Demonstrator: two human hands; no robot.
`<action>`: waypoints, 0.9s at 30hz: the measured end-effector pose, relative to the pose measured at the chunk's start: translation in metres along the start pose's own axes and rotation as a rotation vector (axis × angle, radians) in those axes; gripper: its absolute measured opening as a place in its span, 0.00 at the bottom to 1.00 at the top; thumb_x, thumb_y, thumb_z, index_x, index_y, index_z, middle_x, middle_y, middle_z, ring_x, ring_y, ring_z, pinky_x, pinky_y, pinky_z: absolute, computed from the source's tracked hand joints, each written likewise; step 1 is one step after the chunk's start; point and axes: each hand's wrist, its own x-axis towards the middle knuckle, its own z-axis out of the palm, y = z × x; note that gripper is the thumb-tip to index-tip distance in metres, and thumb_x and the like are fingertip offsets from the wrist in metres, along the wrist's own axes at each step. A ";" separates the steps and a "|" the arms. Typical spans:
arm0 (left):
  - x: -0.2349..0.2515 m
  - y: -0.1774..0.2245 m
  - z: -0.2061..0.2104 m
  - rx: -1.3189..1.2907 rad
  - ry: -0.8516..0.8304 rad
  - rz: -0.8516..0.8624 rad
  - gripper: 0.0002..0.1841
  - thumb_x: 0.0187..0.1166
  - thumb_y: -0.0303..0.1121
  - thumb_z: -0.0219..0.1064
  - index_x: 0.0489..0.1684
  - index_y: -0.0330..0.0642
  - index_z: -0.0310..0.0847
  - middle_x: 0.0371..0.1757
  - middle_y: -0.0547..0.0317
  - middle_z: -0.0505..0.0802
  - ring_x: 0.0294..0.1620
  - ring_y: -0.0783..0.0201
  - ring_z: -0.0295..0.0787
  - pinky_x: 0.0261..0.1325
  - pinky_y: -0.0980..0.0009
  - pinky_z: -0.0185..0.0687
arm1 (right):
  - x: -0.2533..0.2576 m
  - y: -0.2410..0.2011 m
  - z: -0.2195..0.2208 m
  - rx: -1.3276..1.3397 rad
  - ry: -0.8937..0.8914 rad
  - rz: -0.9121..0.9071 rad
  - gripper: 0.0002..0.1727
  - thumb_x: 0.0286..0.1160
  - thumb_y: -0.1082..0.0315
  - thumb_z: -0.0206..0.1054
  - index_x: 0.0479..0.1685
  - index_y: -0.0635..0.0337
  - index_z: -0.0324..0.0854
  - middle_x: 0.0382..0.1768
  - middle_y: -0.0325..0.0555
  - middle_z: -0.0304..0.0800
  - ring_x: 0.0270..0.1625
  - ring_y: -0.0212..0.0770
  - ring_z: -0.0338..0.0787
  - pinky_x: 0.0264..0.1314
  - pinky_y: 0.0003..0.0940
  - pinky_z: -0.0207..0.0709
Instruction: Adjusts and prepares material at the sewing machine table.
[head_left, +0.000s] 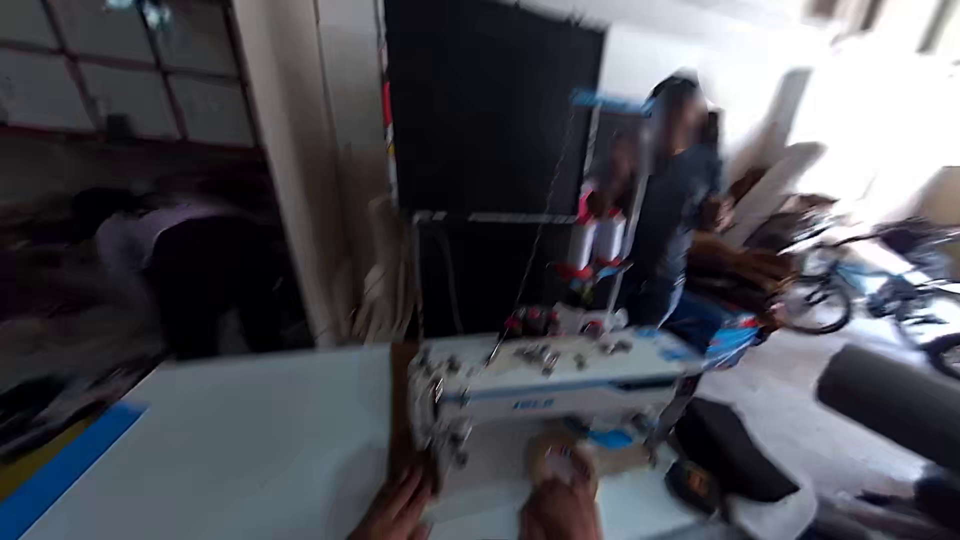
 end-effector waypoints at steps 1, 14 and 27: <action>-0.003 -0.005 0.005 0.038 0.007 -0.029 0.27 0.90 0.45 0.52 0.85 0.46 0.73 0.90 0.53 0.71 0.93 0.53 0.59 0.94 0.53 0.53 | 0.000 0.002 0.003 -0.023 0.015 -0.015 0.15 0.74 0.55 0.63 0.36 0.50 0.94 0.45 0.43 0.97 0.61 0.50 0.92 0.78 0.64 0.72; -0.014 -0.020 0.021 0.126 0.039 0.008 0.26 0.90 0.49 0.54 0.79 0.47 0.80 0.86 0.58 0.77 0.90 0.58 0.65 0.91 0.55 0.60 | -0.016 0.009 0.018 0.086 0.035 -0.058 0.16 0.76 0.60 0.57 0.38 0.50 0.94 0.49 0.38 0.95 0.67 0.45 0.87 0.87 0.59 0.60; -0.013 -0.018 0.020 0.129 0.036 0.007 0.28 0.90 0.54 0.53 0.79 0.49 0.80 0.85 0.58 0.78 0.90 0.58 0.66 0.90 0.55 0.62 | 0.005 0.095 -0.033 -0.107 0.158 0.109 0.29 0.80 0.61 0.58 0.82 0.54 0.76 0.85 0.51 0.71 0.88 0.57 0.67 0.89 0.57 0.56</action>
